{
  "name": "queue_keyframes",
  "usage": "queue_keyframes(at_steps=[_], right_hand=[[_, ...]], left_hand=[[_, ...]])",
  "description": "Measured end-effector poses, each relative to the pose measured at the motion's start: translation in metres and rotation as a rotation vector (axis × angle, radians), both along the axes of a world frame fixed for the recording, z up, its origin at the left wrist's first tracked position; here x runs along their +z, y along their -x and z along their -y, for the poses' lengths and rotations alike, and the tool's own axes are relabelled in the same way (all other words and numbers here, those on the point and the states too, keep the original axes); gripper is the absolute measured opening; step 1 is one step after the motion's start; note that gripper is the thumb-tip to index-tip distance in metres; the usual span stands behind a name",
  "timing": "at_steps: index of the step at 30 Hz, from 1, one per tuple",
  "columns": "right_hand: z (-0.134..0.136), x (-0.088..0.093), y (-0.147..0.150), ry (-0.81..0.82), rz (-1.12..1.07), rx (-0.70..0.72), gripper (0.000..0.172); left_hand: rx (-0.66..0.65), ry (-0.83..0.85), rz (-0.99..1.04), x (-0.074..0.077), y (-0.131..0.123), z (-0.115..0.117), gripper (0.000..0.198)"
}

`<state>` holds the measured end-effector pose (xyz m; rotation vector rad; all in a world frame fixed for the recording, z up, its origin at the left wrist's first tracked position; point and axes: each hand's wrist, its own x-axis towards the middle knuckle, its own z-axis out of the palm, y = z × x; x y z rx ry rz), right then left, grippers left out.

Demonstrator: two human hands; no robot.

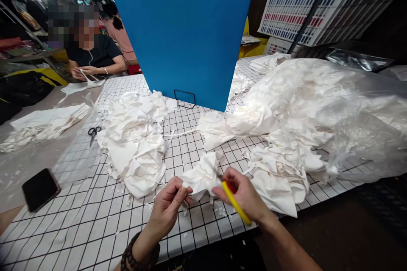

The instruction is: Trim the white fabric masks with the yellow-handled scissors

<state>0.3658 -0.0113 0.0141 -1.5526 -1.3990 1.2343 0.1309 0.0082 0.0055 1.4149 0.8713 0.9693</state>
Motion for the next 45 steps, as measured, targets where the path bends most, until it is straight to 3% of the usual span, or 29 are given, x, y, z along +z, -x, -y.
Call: queue_keyframes(at_steps=[2, 4, 8, 12, 16, 18, 20, 21, 22, 25, 27, 30, 33, 35, 38, 40, 45], right_hand=[[-0.007, -0.014, -0.016, 0.054, -0.14, -0.13, 0.036], [-0.012, -0.028, -0.029, 0.07, -0.135, -0.197, 0.04], [-0.013, -0.051, -0.033, 0.091, -0.081, -0.142, 0.037], [-0.012, -0.058, -0.023, 0.09, -0.028, -0.129, 0.037], [-0.012, -0.043, -0.009, 0.058, 0.192, -0.093, 0.027], [-0.012, -0.035, 0.0, 0.034, 0.255, -0.008, 0.018], [-0.012, -0.031, 0.01, 0.017, 0.287, 0.108, 0.013], [-0.011, -0.031, 0.014, 0.008, 0.3, 0.166, 0.013], [-0.011, -0.032, 0.018, -0.003, 0.31, 0.21, 0.013], [-0.006, -0.037, 0.026, -0.023, 0.292, 0.234, 0.015], [0.001, -0.036, 0.03, -0.038, 0.25, 0.174, 0.016], [0.018, -0.027, 0.038, -0.096, 0.239, 0.103, 0.017], [0.033, -0.016, 0.045, -0.124, 0.231, 0.132, 0.014], [0.035, -0.013, 0.044, -0.076, 0.128, 0.155, 0.013], [0.025, -0.015, 0.037, -0.003, -0.071, 0.06, 0.019], [0.014, -0.019, 0.034, -0.017, -0.124, -0.006, 0.024], [-0.008, -0.03, 0.047, -0.059, -0.249, 0.033, 0.03]], left_hand=[[0.018, 0.009, 0.026, 0.001, 0.001, -0.003, 0.022], [0.044, 0.004, 0.038, 0.003, 0.005, -0.007, 0.022], [0.144, 0.007, 0.087, 0.007, 0.027, -0.02, 0.02], [0.29, 0.039, 0.075, 0.004, 0.07, -0.037, 0.023], [0.39, -0.003, -0.435, -0.002, 0.099, -0.044, 0.03], [0.578, -0.13, -0.729, -0.002, 0.099, -0.036, 0.034], [0.729, -0.251, -0.854, -0.001, 0.087, -0.021, 0.039], [0.702, -0.243, -0.843, -0.001, 0.079, -0.011, 0.038], [0.591, -0.158, -0.796, -0.001, 0.068, -0.001, 0.036], [0.052, 0.386, -0.5, -0.011, 0.032, 0.024, 0.047], [-0.113, 0.648, -0.272, -0.023, 0.007, 0.032, 0.054], [-0.053, 0.75, -0.012, -0.038, -0.022, 0.035, 0.05], [0.029, 0.77, 0.086, -0.042, -0.036, 0.032, 0.046], [0.036, 0.766, 0.106, -0.04, -0.035, 0.031, 0.044], [0.017, 0.685, 0.118, -0.035, -0.028, 0.029, 0.044], [0.006, 0.619, 0.111, -0.031, -0.022, 0.027, 0.047], [-0.005, 0.488, 0.041, -0.021, -0.013, 0.023, 0.041]])
